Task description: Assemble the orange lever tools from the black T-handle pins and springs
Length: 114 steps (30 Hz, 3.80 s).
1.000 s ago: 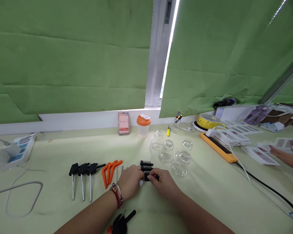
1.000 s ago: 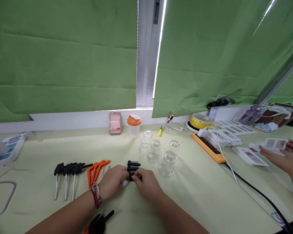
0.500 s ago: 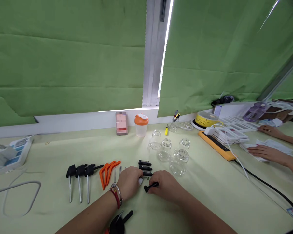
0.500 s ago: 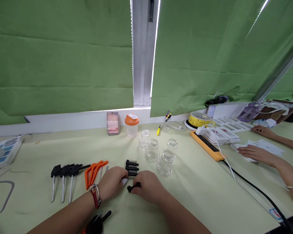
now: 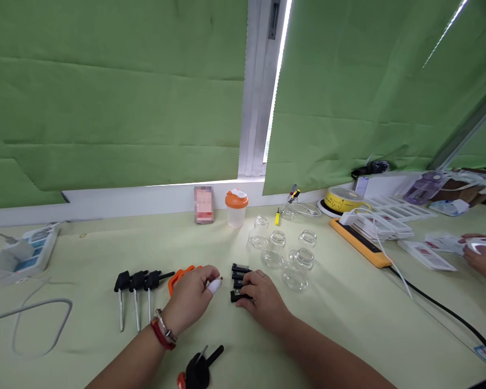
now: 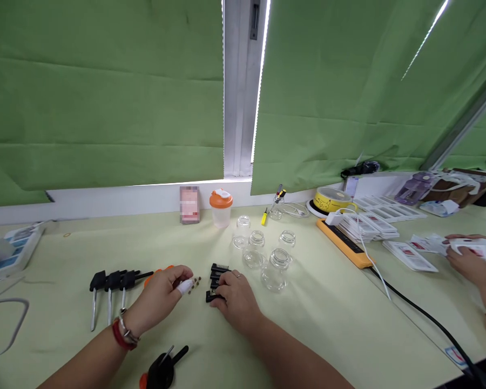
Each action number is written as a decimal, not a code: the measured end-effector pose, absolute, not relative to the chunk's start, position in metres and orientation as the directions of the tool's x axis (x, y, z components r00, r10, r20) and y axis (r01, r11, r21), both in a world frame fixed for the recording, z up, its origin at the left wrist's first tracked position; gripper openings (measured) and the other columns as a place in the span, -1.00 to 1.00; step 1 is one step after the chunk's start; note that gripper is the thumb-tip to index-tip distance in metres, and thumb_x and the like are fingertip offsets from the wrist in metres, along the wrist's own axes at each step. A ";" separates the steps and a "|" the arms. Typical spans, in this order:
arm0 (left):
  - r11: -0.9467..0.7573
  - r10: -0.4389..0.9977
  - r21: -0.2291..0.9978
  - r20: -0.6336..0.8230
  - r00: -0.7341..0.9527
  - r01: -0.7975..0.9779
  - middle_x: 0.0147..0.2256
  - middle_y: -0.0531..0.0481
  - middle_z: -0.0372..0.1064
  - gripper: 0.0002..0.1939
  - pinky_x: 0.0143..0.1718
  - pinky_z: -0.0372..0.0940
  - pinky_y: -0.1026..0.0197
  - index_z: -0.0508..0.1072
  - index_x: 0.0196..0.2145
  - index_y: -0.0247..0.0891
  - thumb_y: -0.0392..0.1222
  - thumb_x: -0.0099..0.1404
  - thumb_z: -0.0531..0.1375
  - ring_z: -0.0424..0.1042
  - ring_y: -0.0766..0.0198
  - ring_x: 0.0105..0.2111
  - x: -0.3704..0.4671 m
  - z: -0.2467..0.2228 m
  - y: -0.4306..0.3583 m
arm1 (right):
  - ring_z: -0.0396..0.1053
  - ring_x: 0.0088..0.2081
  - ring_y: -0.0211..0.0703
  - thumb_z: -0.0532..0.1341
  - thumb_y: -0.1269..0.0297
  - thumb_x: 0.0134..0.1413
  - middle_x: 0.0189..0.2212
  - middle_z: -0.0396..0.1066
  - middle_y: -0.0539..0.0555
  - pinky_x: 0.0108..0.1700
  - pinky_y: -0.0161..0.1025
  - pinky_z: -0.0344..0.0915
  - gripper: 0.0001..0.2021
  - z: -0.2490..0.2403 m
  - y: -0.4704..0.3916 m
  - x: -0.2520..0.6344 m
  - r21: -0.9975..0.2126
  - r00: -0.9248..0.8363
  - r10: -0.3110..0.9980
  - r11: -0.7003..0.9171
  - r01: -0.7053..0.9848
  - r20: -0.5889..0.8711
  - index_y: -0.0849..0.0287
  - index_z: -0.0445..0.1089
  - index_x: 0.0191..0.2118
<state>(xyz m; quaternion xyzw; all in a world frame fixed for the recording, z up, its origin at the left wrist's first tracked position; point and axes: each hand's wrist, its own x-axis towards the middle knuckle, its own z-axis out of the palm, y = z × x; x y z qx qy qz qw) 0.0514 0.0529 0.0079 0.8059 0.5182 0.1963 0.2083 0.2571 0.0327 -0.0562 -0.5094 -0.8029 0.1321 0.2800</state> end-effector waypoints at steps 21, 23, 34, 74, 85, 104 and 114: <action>-0.432 0.817 0.563 -0.086 0.570 0.704 -0.19 -0.06 0.43 -0.64 -0.21 0.22 0.17 0.36 -0.04 -0.11 0.04 0.26 0.08 0.40 0.06 -0.21 0.001 0.010 -0.018 | -0.32 0.31 0.25 -0.19 -0.17 0.19 0.32 -0.23 0.25 0.25 0.19 -0.30 -0.26 -0.056 0.057 0.235 -0.287 -0.360 0.931 0.360 0.888 0.055 0.26 -0.14 0.32; -0.450 0.772 0.577 -0.131 0.622 0.681 -0.15 -0.06 0.41 -0.50 -0.20 0.23 0.17 0.34 0.01 -0.09 0.05 0.12 0.21 0.41 0.02 -0.21 0.002 0.009 -0.021 | -0.28 0.32 0.20 -0.17 -0.16 0.19 0.32 -0.22 0.23 0.26 0.12 -0.26 -0.26 -0.054 0.062 0.244 -0.275 -0.436 0.899 0.431 0.860 0.047 0.25 -0.16 0.33; -0.281 0.816 0.746 -0.145 0.560 0.603 -0.09 -0.04 0.36 -0.49 -0.12 0.25 0.16 0.34 -0.02 -0.12 -0.23 0.02 0.23 0.35 0.07 -0.14 0.010 -0.021 -0.008 | -0.19 0.30 0.19 -0.11 -0.22 0.14 0.31 -0.15 0.23 0.26 0.10 -0.21 -0.22 -0.050 0.067 0.254 -0.245 -0.539 0.839 0.538 0.806 0.070 0.23 -0.14 0.32; 0.276 0.928 0.954 -0.297 0.225 0.118 -0.36 -0.04 0.46 -0.80 -0.25 0.25 0.19 0.48 -0.55 -0.32 -0.10 -0.03 0.30 0.39 0.17 -0.34 0.021 -0.027 0.004 | 0.28 -0.56 -0.28 0.14 0.40 -0.11 -0.60 0.34 -0.03 -0.55 -0.36 0.17 -0.95 -0.052 0.015 0.215 -0.937 -0.289 0.929 -0.132 0.322 -0.231 0.21 0.34 -0.50; 0.297 0.894 0.953 -0.302 0.331 0.067 -0.33 -0.02 0.46 -0.81 -0.18 0.25 0.19 0.50 -0.42 -0.31 -0.15 0.00 0.30 0.40 0.18 -0.29 0.018 -0.027 0.004 | 0.38 -0.33 -0.23 0.17 0.49 -0.14 -0.38 0.45 0.01 -0.27 -0.34 0.25 -0.89 -0.045 0.014 0.218 -0.835 -0.432 0.900 0.276 0.476 0.051 0.18 0.39 -0.55; 0.413 0.891 0.902 -0.372 0.258 -0.126 -0.28 -0.07 0.48 -0.85 -0.18 0.36 0.15 0.53 -0.48 -0.32 -0.25 -0.09 0.36 0.45 0.17 -0.32 0.020 -0.029 0.008 | 0.39 -0.26 -0.20 0.26 0.45 -0.18 -0.21 0.43 0.00 -0.23 -0.32 0.27 -0.91 -0.039 0.011 0.221 -0.889 -0.485 0.872 0.164 0.428 -0.073 0.18 0.40 -0.60; 0.378 0.905 0.923 -0.354 0.234 -0.068 -0.06 -0.14 0.43 -0.61 0.01 0.28 0.10 0.49 -0.18 -0.28 -0.17 -0.01 0.35 0.39 0.04 -0.03 0.023 -0.031 0.002 | 0.36 -0.31 -0.25 0.16 0.49 -0.11 -0.30 0.38 0.03 -0.25 -0.33 0.26 -0.85 -0.042 0.002 0.209 -0.858 -0.352 0.930 0.265 0.440 0.107 0.19 0.23 -0.59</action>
